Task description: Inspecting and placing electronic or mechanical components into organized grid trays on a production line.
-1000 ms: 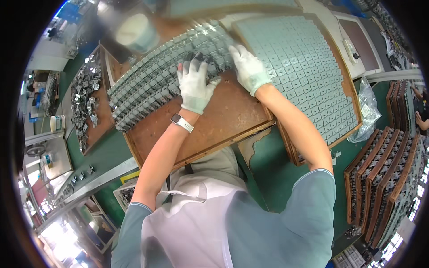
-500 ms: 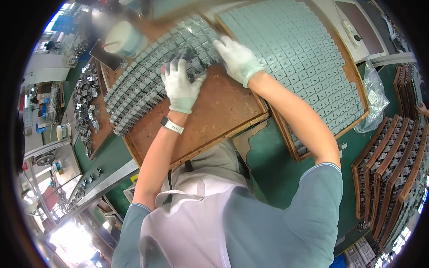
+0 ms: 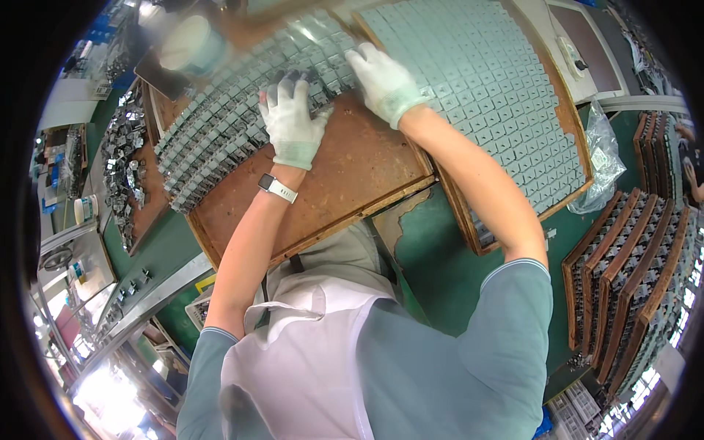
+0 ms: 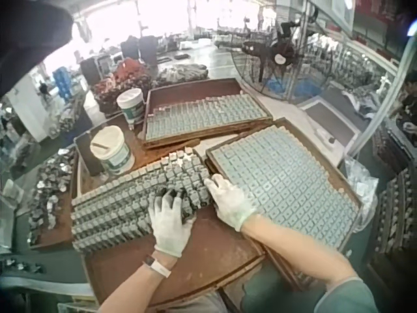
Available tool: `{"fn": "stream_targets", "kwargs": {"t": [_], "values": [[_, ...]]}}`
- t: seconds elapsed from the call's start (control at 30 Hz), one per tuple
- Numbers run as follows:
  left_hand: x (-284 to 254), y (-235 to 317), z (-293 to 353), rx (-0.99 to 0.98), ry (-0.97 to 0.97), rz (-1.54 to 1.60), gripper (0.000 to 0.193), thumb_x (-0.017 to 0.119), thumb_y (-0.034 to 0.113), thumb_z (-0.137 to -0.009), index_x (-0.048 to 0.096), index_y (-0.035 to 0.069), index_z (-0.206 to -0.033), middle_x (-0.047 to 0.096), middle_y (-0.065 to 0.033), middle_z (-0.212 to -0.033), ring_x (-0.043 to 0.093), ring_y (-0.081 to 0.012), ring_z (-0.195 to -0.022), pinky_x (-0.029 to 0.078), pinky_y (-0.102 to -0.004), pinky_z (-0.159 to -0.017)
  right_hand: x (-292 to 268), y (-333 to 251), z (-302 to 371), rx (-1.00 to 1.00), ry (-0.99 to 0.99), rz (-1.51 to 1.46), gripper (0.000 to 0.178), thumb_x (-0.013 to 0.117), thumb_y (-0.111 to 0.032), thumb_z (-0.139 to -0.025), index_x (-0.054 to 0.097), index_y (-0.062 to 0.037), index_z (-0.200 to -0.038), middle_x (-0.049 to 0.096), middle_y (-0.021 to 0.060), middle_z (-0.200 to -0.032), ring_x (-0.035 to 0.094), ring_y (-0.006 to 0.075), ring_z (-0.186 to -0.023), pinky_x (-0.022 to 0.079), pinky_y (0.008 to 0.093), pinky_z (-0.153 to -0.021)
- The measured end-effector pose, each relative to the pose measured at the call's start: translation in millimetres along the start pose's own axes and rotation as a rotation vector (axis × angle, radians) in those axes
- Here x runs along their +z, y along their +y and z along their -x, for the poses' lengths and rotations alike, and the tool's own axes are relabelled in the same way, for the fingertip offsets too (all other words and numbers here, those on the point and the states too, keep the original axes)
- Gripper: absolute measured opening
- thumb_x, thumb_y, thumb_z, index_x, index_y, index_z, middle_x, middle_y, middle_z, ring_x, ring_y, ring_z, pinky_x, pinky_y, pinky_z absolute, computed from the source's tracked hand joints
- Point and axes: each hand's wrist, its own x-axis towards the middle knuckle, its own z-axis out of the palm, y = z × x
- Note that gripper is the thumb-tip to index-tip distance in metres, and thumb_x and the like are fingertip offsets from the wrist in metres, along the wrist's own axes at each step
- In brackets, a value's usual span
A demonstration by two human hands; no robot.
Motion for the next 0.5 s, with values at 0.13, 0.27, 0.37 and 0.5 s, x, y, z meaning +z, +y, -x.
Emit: {"fn": "stream_targets", "kwargs": {"t": [0.13, 0.27, 0.37, 0.5], "values": [[0, 4, 1, 0.017, -0.035, -0.019, 0.059, 0.08, 0.027, -0.068, 0.058, 0.013, -0.121, 0.052, -0.0078, -0.129, 0.044, -0.0293, -0.124, 0.028, -0.0529, -0.111, 7, 4, 4, -0.04, 0.138, 0.038, 0.057, 0.061, 0.003, -0.077, 0.051, -0.0126, -0.13, 0.053, 0.0121, -0.124, 0.06, 0.0389, -0.105, 0.053, 0.0462, -0.085], [-6, -4, 3, 0.017, -0.044, -0.011, 0.054, 0.079, 0.025, -0.07, 0.06, 0.013, -0.12, 0.054, -0.0071, -0.123, 0.044, -0.0288, -0.126, 0.029, -0.0529, -0.11, -2, 3, 5, -0.033, 0.089, 0.008, 0.055, 0.059, 0.004, -0.078, 0.051, -0.0134, -0.129, 0.053, 0.0122, -0.124, 0.06, 0.039, -0.103, 0.053, 0.0468, -0.083], [-10, -1, 3, 0.092, -0.041, -0.039, 0.051, 0.077, 0.023, -0.072, 0.061, 0.014, -0.12, 0.056, -0.0076, -0.115, 0.046, -0.0281, -0.125, 0.031, -0.0523, -0.109, 3, 1, 3, 0.008, 0.108, 0.041, 0.057, 0.057, 0.004, -0.079, 0.048, -0.0132, -0.133, 0.053, 0.0126, -0.125, 0.059, 0.0398, -0.103, 0.053, 0.0465, -0.084], [-11, 4, 1, 0.069, -0.068, -0.063, 0.049, 0.077, 0.022, -0.073, 0.061, 0.013, -0.119, 0.056, -0.0077, -0.114, 0.045, -0.0285, -0.126, 0.03, -0.0523, -0.109, 5, 1, -1, -0.012, 0.084, 0.054, 0.059, 0.055, 0.004, -0.081, 0.045, -0.0123, -0.137, 0.051, 0.0136, -0.129, 0.058, 0.0404, -0.106, 0.052, 0.046, -0.086]]}}
